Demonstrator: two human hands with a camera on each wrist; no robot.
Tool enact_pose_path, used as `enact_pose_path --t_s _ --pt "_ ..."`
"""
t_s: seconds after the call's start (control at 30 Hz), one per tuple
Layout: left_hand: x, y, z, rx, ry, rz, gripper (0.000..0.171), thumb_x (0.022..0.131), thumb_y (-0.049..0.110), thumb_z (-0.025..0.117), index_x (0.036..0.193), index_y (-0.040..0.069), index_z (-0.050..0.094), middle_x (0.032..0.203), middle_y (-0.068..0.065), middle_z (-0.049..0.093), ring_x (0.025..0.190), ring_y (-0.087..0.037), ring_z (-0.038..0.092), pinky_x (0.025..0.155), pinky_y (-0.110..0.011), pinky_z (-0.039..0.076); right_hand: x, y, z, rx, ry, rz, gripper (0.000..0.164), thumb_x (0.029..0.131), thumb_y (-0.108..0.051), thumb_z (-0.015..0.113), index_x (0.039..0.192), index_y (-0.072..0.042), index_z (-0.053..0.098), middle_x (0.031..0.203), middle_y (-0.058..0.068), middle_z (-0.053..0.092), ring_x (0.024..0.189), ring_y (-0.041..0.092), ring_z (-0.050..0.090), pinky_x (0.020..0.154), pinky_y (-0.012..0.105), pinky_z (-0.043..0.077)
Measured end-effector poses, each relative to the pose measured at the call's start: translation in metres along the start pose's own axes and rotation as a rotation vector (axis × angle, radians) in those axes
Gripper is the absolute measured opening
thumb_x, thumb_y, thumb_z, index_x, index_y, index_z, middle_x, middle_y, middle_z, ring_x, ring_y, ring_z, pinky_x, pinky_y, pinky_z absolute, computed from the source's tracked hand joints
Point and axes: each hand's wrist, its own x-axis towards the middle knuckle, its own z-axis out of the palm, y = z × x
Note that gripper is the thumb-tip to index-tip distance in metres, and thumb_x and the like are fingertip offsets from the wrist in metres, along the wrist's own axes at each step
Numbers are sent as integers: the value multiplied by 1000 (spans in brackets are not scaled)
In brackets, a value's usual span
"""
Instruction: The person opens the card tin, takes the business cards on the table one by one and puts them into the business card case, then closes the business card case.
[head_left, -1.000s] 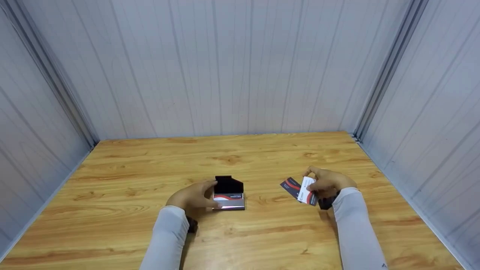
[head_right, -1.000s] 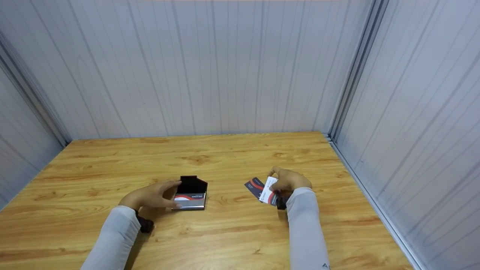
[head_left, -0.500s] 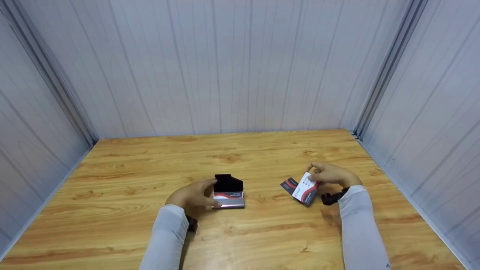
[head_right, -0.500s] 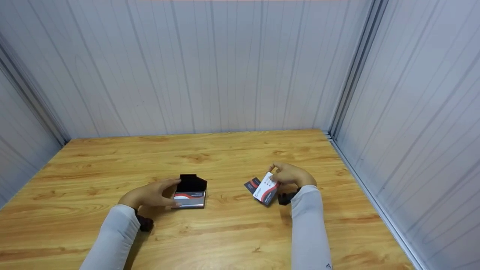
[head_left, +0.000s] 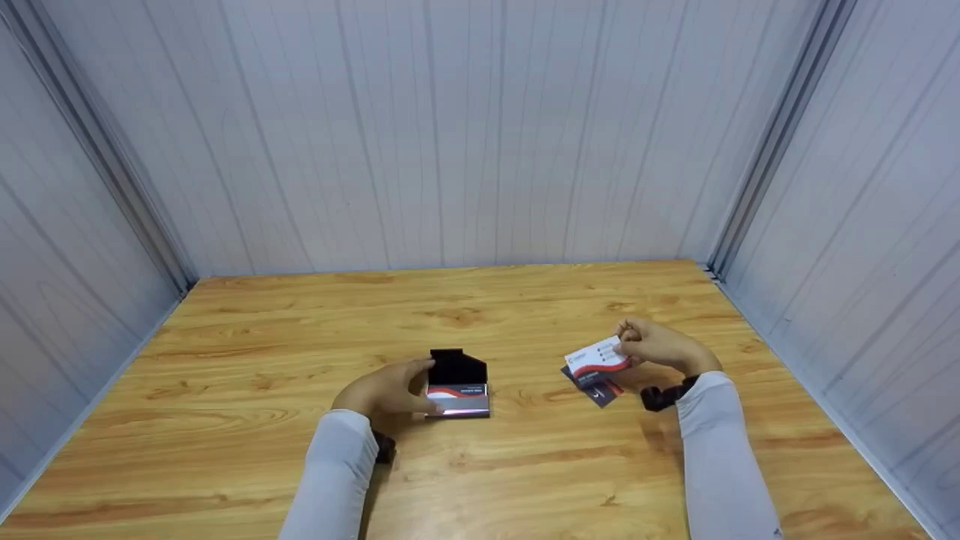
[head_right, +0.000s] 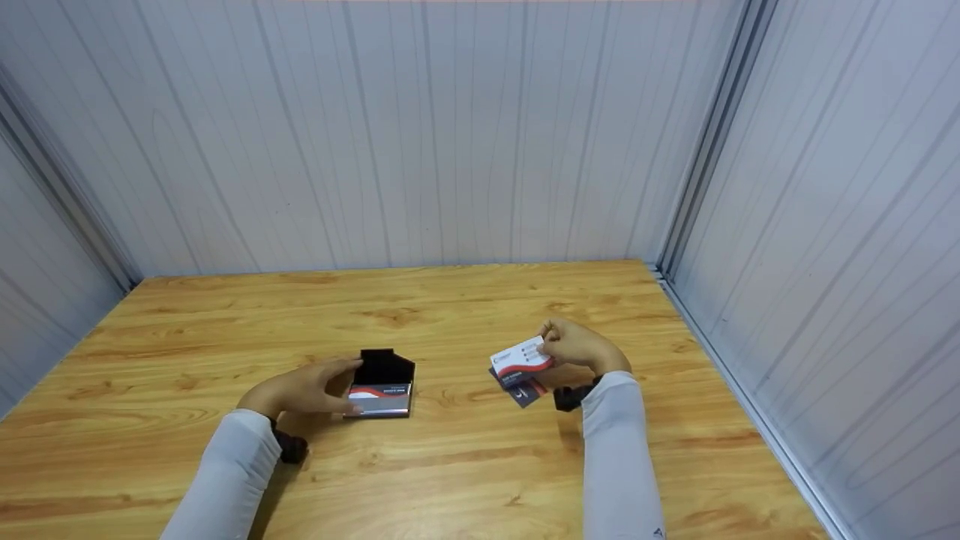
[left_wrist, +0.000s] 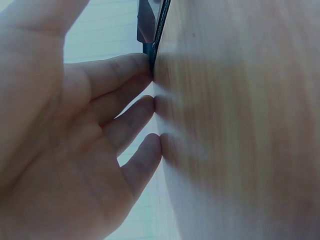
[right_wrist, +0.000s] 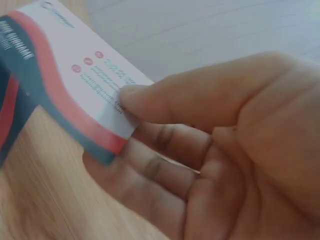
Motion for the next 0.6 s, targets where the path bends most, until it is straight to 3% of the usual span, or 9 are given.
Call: enact_pose_path --t_s 0.2,0.27,0.47,0.6 --pt "1 0 -1 -16 -5 -11 94 84 41 82 159 15 31 162 -10 28 148 -31 24 116 -52 26 5 0 1 15 87 -76 41 102 -7 55 141 6 47 112 20 63 100 29 65 89 52 54" --pt "1 0 -1 -15 -2 -11 95 83 42 83 159 15 32 162 -10 28 148 -31 24 116 -52 26 7 0 2 12 106 -87 39 103 -8 56 139 3 52 113 21 63 100 30 65 90 57 52" --pt "2 -1 1 -2 -2 -17 98 81 47 83 159 17 32 162 -9 27 148 -32 24 117 -54 25 15 -2 11 32 129 -93 33 101 -7 59 132 4 55 111 21 61 94 28 65 85 51 56" --pt "3 -1 1 0 3 -20 98 81 48 82 159 17 31 163 -10 26 149 -32 22 117 -54 23 22 -8 20 32 143 -105 33 101 -8 59 131 3 54 110 22 60 92 28 66 87 55 55"
